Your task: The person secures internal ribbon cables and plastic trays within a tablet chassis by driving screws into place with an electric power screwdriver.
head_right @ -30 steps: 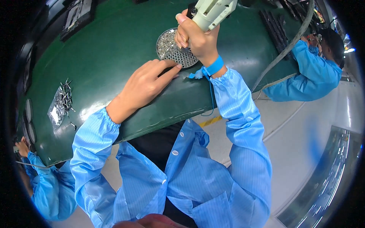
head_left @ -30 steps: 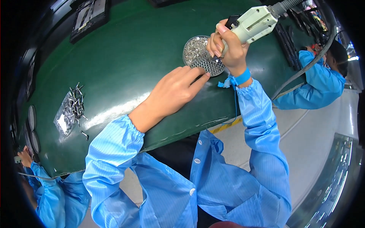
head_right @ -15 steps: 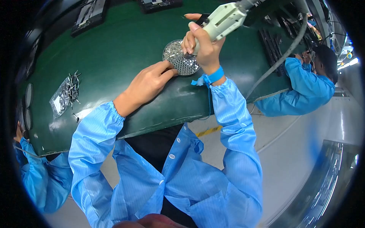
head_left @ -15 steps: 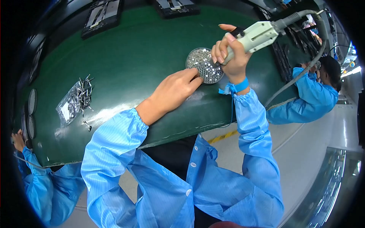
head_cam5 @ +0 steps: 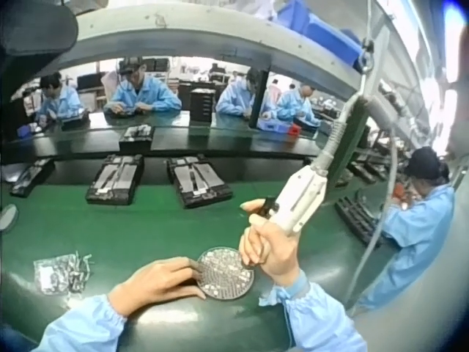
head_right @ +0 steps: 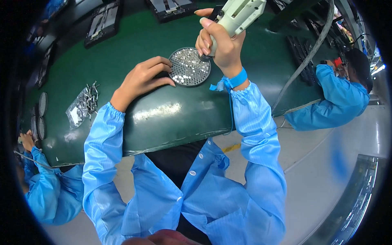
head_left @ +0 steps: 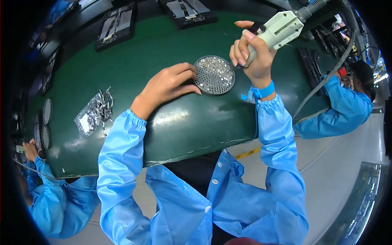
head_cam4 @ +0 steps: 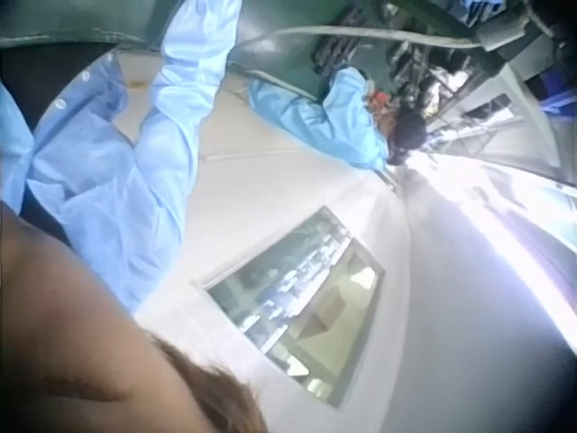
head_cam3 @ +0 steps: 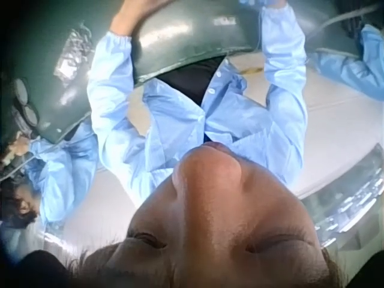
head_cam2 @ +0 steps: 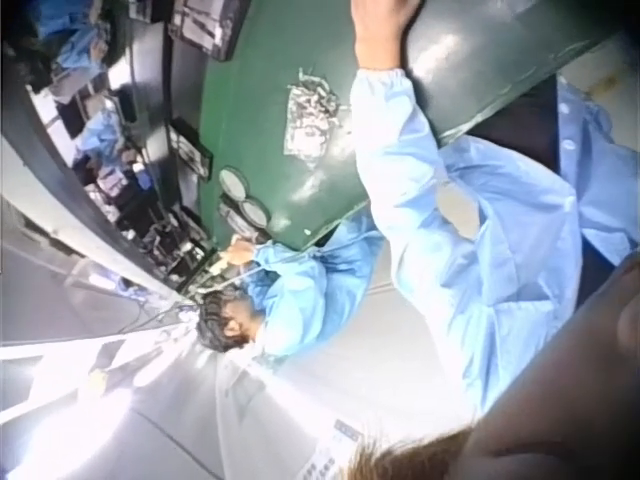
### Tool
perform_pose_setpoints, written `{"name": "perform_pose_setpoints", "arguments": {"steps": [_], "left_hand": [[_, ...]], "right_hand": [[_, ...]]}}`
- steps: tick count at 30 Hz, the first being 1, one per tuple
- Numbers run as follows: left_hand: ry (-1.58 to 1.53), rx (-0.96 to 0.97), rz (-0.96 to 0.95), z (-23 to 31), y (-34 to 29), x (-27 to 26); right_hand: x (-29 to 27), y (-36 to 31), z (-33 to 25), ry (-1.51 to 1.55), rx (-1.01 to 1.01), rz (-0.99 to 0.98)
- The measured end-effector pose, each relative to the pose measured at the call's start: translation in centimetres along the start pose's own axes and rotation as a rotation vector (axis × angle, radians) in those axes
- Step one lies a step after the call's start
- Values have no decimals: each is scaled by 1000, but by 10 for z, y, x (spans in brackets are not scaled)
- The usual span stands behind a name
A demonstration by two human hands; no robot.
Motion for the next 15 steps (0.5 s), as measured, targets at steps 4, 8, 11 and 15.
{"name": "perform_pose_setpoints", "arguments": {"steps": [4, 8, 11, 15], "left_hand": [[23, 23, 26, -5, 5, -7], [293, -467, 427, -83, 26, -29], [374, -850, 376, -164, 53, -41], [295, -1116, 236, -237, 80, -46]], "right_hand": [[4, 1, 3, 7, 27, 2], [1, 1, 2, -126, 52, 49], [-2, 0, 4, -130, 67, 60], [-1, 3, 5, -100, 86, 47]]}}
Point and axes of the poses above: each hand's wrist, its own y-axis towards the middle knuckle, its own x-axis out of the palm, z = x × y, the point moved 1 cm from there along y, towards the middle knuckle, and after that the axes turned 7 degrees about x, right-handed, at the moved point
